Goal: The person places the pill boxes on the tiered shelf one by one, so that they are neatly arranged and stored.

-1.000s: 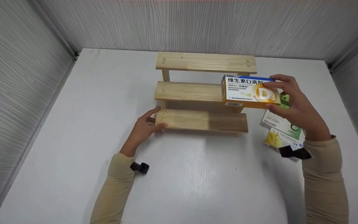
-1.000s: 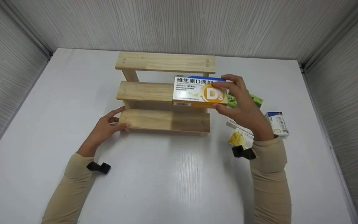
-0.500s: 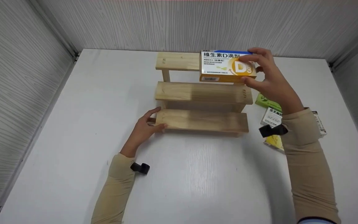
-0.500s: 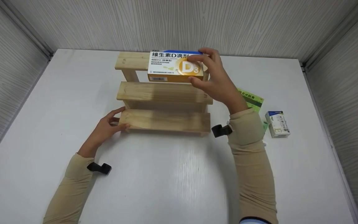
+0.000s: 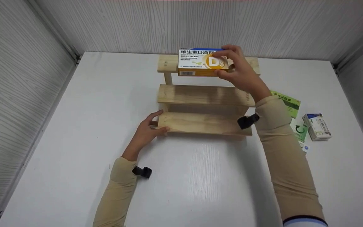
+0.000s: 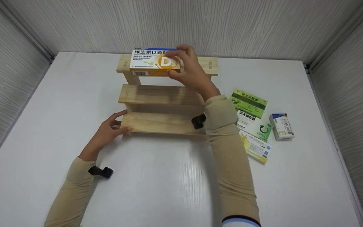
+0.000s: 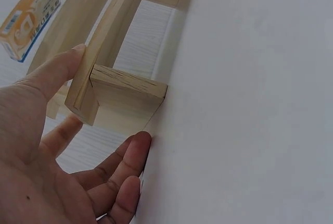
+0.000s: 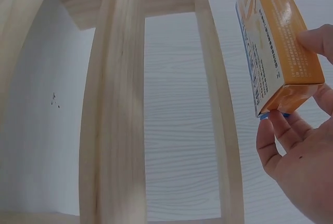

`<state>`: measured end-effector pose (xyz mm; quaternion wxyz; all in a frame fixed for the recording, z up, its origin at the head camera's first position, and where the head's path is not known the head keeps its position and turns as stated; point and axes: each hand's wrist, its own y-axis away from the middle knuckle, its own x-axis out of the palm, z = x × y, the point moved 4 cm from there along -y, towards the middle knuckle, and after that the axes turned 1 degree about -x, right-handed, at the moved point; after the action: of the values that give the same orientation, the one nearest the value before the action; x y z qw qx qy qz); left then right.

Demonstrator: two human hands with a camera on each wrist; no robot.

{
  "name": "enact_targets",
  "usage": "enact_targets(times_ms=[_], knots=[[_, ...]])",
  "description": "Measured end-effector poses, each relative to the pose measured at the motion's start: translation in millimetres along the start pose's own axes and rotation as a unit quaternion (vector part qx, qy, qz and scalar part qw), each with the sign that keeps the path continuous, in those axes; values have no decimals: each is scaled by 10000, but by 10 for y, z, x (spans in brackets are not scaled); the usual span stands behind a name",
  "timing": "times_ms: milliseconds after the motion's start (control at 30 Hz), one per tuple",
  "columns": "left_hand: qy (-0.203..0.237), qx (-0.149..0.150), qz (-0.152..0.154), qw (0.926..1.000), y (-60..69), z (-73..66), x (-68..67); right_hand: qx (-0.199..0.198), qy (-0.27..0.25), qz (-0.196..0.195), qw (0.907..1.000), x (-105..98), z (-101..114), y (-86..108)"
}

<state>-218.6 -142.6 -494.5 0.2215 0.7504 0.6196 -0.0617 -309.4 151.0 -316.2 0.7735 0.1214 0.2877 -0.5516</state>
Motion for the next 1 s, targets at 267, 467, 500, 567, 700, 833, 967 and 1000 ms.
enact_targets(times_ms=[267, 467, 500, 567, 700, 833, 967, 1000], knots=[[-48, 114, -43, 9999, 20, -14, 13, 383, -322, 100, 9987, 97, -60, -160], [80, 208, -22, 9997, 41, -46, 8, 479, -237, -58, 9986, 114, -82, -224], [69, 203, -29, 9998, 40, -49, 5, 514, -206, -97, 9984, 115, -79, -235], [69, 172, -29, 9998, 33, -51, 4, 586, -136, -162, 9981, 123, -69, -256], [70, 89, 6, 9999, 63, -97, -6, 699, -153, -204, 9972, 166, -56, -295], [65, 71, 1, 10000, 63, -82, -15, 727, -149, -186, 9971, 194, -70, -313], [57, 119, -56, 9999, 22, -29, -16, 706, -275, -199, 9969, 194, -106, -312], [61, 130, -75, 9999, 17, -31, -16, 699, -323, -215, 9968, 189, -115, -311]])
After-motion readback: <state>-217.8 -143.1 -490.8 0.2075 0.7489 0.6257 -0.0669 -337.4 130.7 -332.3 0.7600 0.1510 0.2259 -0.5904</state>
